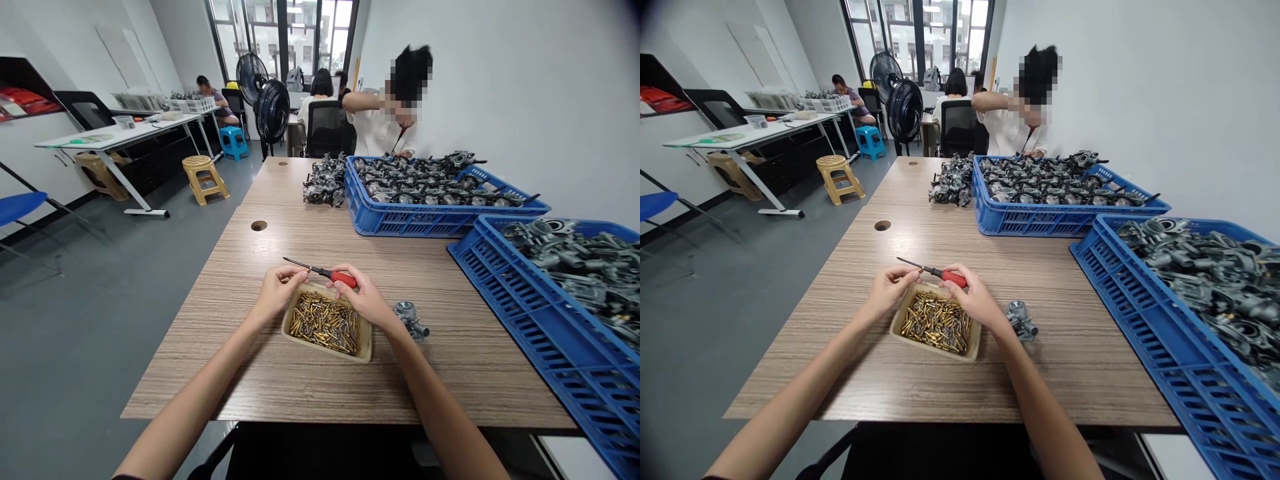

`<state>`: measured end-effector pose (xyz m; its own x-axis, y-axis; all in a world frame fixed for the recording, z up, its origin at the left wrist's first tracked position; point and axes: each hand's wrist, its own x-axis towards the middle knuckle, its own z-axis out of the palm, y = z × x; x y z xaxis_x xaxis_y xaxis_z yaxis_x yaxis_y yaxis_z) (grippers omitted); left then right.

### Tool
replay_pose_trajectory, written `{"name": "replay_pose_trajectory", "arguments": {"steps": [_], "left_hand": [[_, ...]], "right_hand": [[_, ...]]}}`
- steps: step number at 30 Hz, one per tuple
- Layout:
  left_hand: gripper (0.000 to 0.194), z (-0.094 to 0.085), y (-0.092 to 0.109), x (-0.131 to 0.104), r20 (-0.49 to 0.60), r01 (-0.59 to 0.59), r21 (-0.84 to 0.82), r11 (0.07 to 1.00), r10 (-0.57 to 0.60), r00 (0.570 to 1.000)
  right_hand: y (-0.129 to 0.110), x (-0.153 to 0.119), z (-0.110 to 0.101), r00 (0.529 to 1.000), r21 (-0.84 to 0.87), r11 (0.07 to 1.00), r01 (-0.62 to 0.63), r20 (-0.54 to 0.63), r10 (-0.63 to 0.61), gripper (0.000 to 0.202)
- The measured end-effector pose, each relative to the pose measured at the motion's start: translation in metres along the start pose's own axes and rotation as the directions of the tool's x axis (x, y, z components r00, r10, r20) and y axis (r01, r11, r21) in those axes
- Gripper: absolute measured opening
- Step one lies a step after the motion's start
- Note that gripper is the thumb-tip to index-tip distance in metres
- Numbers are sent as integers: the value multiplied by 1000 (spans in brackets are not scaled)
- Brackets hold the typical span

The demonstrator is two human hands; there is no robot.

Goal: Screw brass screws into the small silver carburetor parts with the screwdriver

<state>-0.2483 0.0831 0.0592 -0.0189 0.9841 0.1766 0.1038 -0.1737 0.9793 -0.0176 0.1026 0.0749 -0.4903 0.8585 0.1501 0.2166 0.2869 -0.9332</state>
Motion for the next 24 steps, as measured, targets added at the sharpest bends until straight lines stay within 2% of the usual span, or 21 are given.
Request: {"name": "replay_pose_trajectory", "arguments": {"steps": [13, 24], "left_hand": [[31, 1, 1, -5, -20, -38, 154, 987, 41, 999], [25, 1, 1, -9, -37, -131, 307, 943, 150, 988]], "right_hand": [[-4, -1, 3, 999, -157, 988, 5, -31, -10, 28], [-4, -2, 4, 998, -230, 973, 30, -39, -39, 24]]}}
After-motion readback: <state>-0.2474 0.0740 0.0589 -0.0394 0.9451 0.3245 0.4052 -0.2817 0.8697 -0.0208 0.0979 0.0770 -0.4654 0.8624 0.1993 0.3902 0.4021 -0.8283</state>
